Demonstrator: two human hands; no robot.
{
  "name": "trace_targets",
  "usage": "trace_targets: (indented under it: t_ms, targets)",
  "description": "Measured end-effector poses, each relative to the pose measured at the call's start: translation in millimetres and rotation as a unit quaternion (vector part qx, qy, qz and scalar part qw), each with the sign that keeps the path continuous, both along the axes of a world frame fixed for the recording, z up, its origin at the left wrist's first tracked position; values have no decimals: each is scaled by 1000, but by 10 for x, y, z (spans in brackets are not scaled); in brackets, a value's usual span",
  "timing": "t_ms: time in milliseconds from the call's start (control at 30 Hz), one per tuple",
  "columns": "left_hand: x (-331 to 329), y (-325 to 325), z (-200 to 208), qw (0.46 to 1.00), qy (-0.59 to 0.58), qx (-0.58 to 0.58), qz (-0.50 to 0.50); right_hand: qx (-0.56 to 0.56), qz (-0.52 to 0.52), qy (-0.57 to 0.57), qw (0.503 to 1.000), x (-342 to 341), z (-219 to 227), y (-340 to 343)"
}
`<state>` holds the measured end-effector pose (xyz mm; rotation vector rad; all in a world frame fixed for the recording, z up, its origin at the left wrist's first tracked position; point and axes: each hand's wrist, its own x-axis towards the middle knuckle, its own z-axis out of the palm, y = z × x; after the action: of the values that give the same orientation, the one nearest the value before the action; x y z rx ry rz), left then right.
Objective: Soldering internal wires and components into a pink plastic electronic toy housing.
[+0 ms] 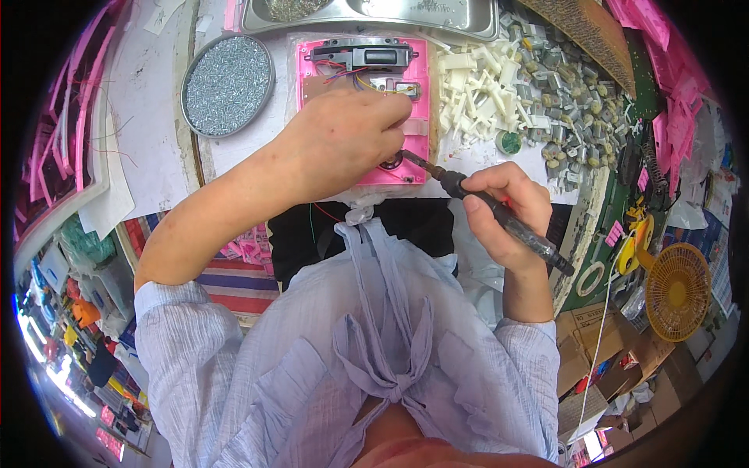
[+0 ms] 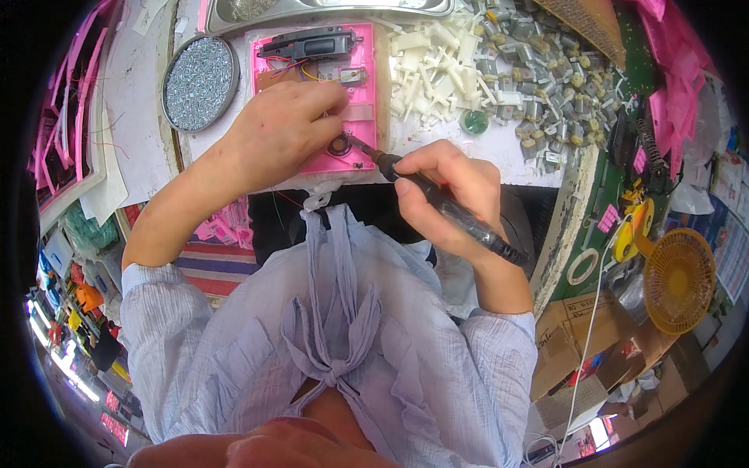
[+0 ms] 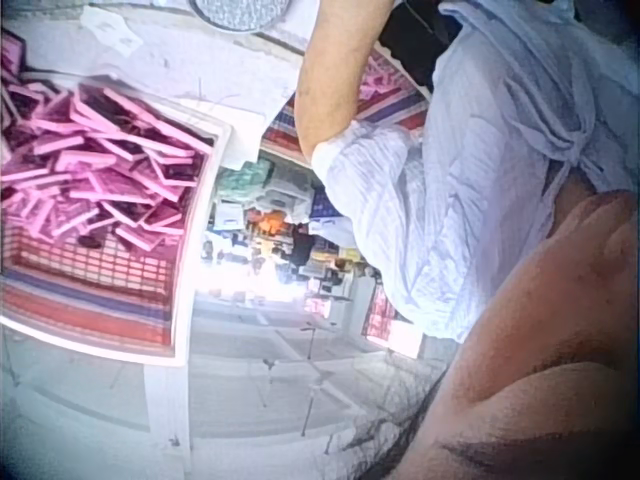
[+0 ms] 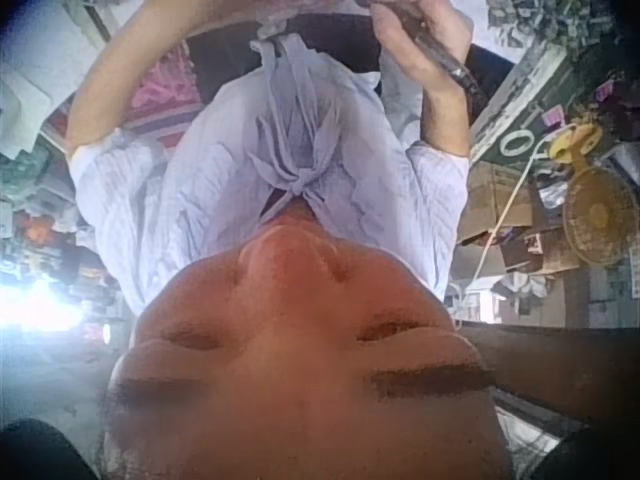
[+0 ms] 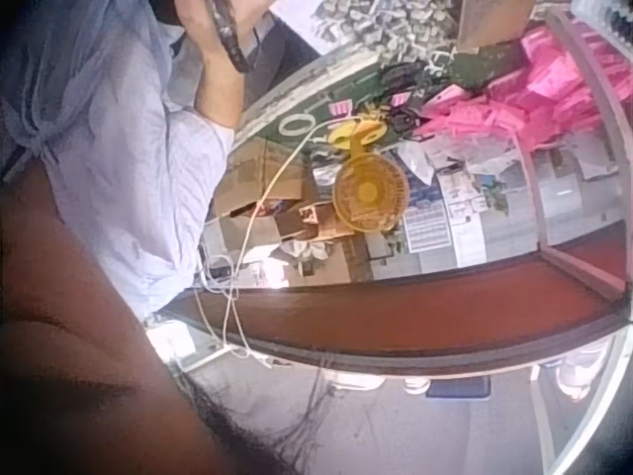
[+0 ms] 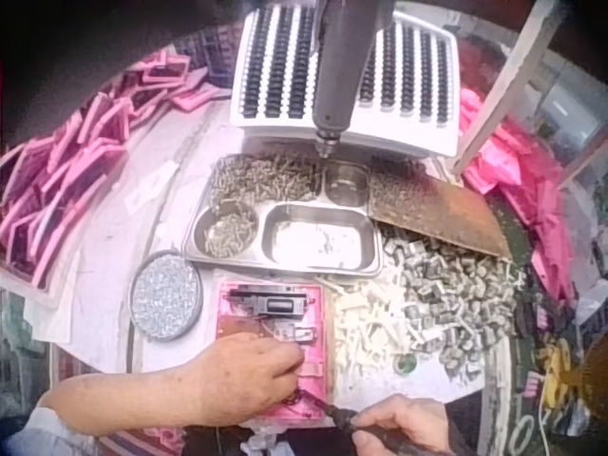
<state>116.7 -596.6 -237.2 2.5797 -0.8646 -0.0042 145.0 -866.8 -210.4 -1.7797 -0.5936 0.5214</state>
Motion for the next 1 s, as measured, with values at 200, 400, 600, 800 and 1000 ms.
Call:
trace_targets:
  t_ms: [200,400,600,800,1000]
  targets:
    - [-4,-13,1,1000,-7,7,2,18,-40,26,999,-7,54,31]
    - [-12,4,21,1000,-2,14,-3,58,-123,24,990,-51,91,-277]
    - [-5,-9,-3,1000,-17,14,-6,89,-163,39,982,-115,57,-520]
    - [-34,-20,9,1000,-7,29,4,89,-140,40,985,-116,48,-371]
    - [-103,225,73,985,-13,-132,110,104,-142,33,984,-103,6,-450]
